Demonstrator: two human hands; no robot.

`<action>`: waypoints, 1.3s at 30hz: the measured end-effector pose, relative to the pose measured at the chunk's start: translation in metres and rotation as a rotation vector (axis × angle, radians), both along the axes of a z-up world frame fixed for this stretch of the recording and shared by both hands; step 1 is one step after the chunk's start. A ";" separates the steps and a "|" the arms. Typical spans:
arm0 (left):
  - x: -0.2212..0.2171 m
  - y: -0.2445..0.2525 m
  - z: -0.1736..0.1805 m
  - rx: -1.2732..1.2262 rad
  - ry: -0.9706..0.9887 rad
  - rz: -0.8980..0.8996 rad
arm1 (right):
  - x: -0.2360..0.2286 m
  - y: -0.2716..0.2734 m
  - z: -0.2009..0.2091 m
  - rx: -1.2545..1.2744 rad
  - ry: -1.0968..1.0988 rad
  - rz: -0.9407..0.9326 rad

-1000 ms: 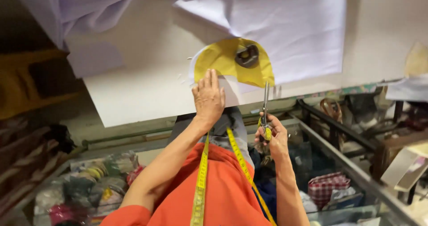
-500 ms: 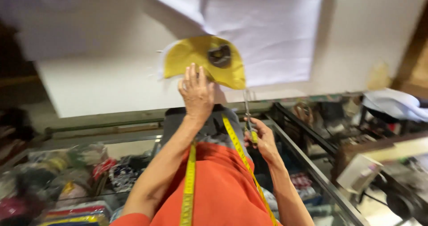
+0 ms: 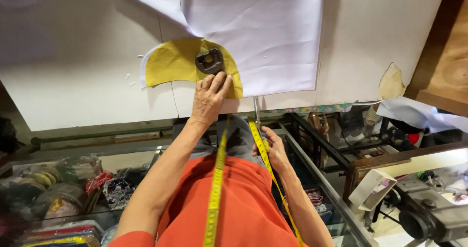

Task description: The person uses scissors to cut a piece of white fabric following the outline of a yellow paper pattern. They then lift the cut fabric piece and place it on a nearby sewing machine before returning to the table to continue cutting.

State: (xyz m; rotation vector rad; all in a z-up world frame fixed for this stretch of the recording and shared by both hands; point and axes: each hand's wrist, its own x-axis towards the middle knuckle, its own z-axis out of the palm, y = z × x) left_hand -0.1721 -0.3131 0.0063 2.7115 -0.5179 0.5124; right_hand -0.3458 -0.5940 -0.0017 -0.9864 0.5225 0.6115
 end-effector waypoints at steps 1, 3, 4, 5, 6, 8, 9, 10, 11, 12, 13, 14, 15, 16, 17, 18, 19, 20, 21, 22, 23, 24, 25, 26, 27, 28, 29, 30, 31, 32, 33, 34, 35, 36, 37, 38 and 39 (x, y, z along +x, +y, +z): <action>0.000 -0.002 0.001 0.002 0.003 0.001 | 0.005 0.004 0.000 0.002 0.003 0.001; 0.000 -0.005 0.003 0.018 0.004 -0.003 | 0.013 0.011 0.002 0.019 -0.004 0.049; -0.001 -0.006 0.002 0.020 0.007 -0.003 | 0.016 0.014 0.001 0.022 0.000 0.049; -0.002 -0.007 0.002 0.028 0.013 -0.001 | 0.019 0.017 0.001 0.007 0.012 0.073; -0.002 -0.007 0.001 0.034 0.018 0.001 | 0.023 0.021 0.000 -0.009 0.022 0.096; -0.002 -0.007 0.008 0.030 0.037 0.002 | 0.027 0.024 -0.001 -0.028 -0.002 0.104; -0.003 -0.007 0.011 0.025 0.054 0.004 | 0.028 0.026 -0.001 -0.048 -0.028 0.112; -0.004 -0.007 0.011 0.027 0.058 0.006 | 0.028 0.027 -0.003 -0.046 -0.025 0.114; -0.005 -0.007 0.010 0.025 0.068 0.009 | 0.029 0.029 -0.005 -0.068 -0.046 0.120; -0.005 -0.007 0.009 0.022 0.077 0.011 | 0.030 0.030 -0.007 -0.091 -0.068 0.126; -0.006 -0.007 0.007 0.023 0.078 0.013 | 0.033 0.033 -0.004 -0.089 -0.067 0.127; -0.006 -0.007 0.005 0.029 0.080 0.011 | 0.036 0.036 -0.001 -0.059 -0.081 0.100; -0.007 -0.007 0.003 0.035 0.082 0.009 | 0.039 0.038 0.001 -0.029 -0.096 0.073; -0.007 -0.007 0.003 0.035 0.084 0.009 | 0.039 0.041 -0.002 -0.028 -0.093 0.073; -0.007 -0.007 0.003 0.037 0.079 0.006 | 0.038 0.044 -0.004 -0.058 -0.110 0.073; -0.006 -0.006 0.003 0.038 0.073 0.003 | 0.038 0.046 -0.007 -0.088 -0.129 0.073; -0.007 -0.006 0.002 0.039 0.074 0.003 | 0.037 0.049 -0.006 -0.087 -0.128 0.073; -0.007 -0.006 0.000 0.037 0.076 0.004 | 0.036 0.051 -0.005 -0.096 -0.109 0.039; -0.008 -0.006 -0.001 0.036 0.079 0.005 | 0.035 0.054 -0.004 -0.106 -0.090 0.006; -0.008 -0.007 -0.001 0.035 0.079 0.005 | 0.032 0.054 -0.007 -0.106 -0.091 0.006; -0.008 -0.007 -0.002 0.032 0.081 0.007 | 0.029 0.053 -0.010 -0.099 -0.082 -0.016; -0.008 -0.007 -0.002 0.028 0.082 0.009 | 0.027 0.053 -0.012 -0.093 -0.074 -0.038; -0.006 -0.007 -0.001 0.027 0.080 0.009 | 0.028 0.054 -0.010 -0.094 -0.076 -0.039; -0.006 -0.007 0.000 0.031 0.078 0.012 | 0.028 0.055 -0.006 -0.123 -0.048 -0.033; -0.006 -0.007 0.002 0.035 0.076 0.015 | 0.027 0.055 -0.002 -0.152 -0.020 -0.026; -0.005 -0.006 0.003 0.034 0.076 0.015 | 0.026 0.055 -0.001 -0.153 -0.020 -0.026; -0.005 -0.006 0.005 0.043 0.074 0.018 | 0.025 0.054 0.000 -0.152 -0.007 -0.029; -0.004 -0.005 0.006 0.052 0.071 0.022 | 0.025 0.053 0.001 -0.152 0.004 -0.031; -0.005 -0.007 0.006 0.050 0.070 0.023 | 0.026 0.051 0.003 -0.153 0.003 -0.030; -0.006 -0.007 0.005 0.044 0.077 0.031 | 0.028 0.049 0.004 -0.149 0.026 -0.022; -0.006 -0.008 0.005 0.038 0.083 0.038 | 0.030 0.048 0.005 -0.145 0.049 -0.014; -0.008 -0.008 0.004 0.037 0.083 0.039 | 0.037 0.049 0.008 -0.146 0.048 -0.013; -0.009 -0.008 0.003 0.039 0.093 0.049 | 0.043 0.051 0.011 -0.147 0.060 -0.009; -0.010 -0.008 0.002 0.043 0.103 0.060 | 0.049 0.053 0.014 -0.148 0.072 -0.004; -0.009 -0.009 0.002 0.042 0.103 0.061 | 0.052 0.052 0.010 -0.148 0.072 -0.003; -0.010 -0.009 0.002 0.027 0.114 0.063 | 0.054 0.051 0.006 -0.056 0.020 -0.014; -0.010 -0.009 0.002 0.013 0.125 0.064 | 0.055 0.051 0.002 0.037 -0.033 -0.025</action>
